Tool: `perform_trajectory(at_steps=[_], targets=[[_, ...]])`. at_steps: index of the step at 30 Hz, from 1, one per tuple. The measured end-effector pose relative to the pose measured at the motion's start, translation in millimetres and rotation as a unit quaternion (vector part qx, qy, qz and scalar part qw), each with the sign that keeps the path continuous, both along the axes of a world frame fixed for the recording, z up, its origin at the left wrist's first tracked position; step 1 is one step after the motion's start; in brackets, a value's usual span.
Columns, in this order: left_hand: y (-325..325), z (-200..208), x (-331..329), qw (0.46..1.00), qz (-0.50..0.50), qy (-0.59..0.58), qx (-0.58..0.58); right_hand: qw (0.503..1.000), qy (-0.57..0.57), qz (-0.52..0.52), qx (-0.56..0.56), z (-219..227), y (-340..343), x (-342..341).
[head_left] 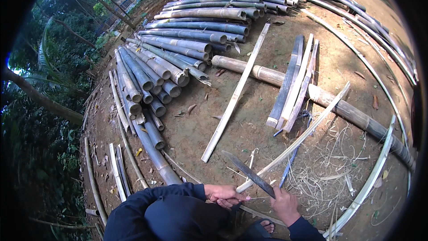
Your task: The person shaves and shapes a thin strip of bamboo using a knife while sitting on the ground.
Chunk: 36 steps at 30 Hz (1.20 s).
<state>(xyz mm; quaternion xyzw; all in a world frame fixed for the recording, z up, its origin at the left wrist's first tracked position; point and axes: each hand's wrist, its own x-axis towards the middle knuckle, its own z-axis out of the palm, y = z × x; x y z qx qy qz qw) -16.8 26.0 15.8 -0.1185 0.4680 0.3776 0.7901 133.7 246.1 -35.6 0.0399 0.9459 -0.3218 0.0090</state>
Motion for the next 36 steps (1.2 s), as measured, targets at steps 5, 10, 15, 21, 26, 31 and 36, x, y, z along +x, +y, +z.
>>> perform_trajectory(at_steps=[5,10,15,21,26,31,36], targets=[[-6.7,-6.5,4.3,1.000,-0.008,-0.006,0.028,0.997,-0.009,0.019,0.072,-9.2,9.1,9.0],[-13.2,-9.8,7.0,0.997,0.011,-0.051,0.048,0.955,-0.081,-0.260,0.117,-49.6,142.3,-21.7],[-5.4,-0.3,1.8,0.998,0.029,-0.056,0.019,0.983,-0.084,-0.138,0.086,-13.2,88.7,-23.4],[-15.8,-38.2,5.9,0.998,0.042,-0.036,0.011,0.994,-0.078,-0.022,-0.069,10.5,-21.4,3.9],[-19.2,-20.0,-5.4,0.988,0.098,0.083,0.084,0.986,-0.069,-0.041,-0.147,25.9,-21.6,4.4],[-3.9,0.0,-7.2,0.978,0.111,0.136,0.113,0.999,-0.021,0.004,-0.033,28.1,-5.8,2.7],[-5.8,-24.1,-0.4,0.983,0.046,0.177,0.019,0.997,0.037,0.068,0.023,23.9,-21.2,16.1]])
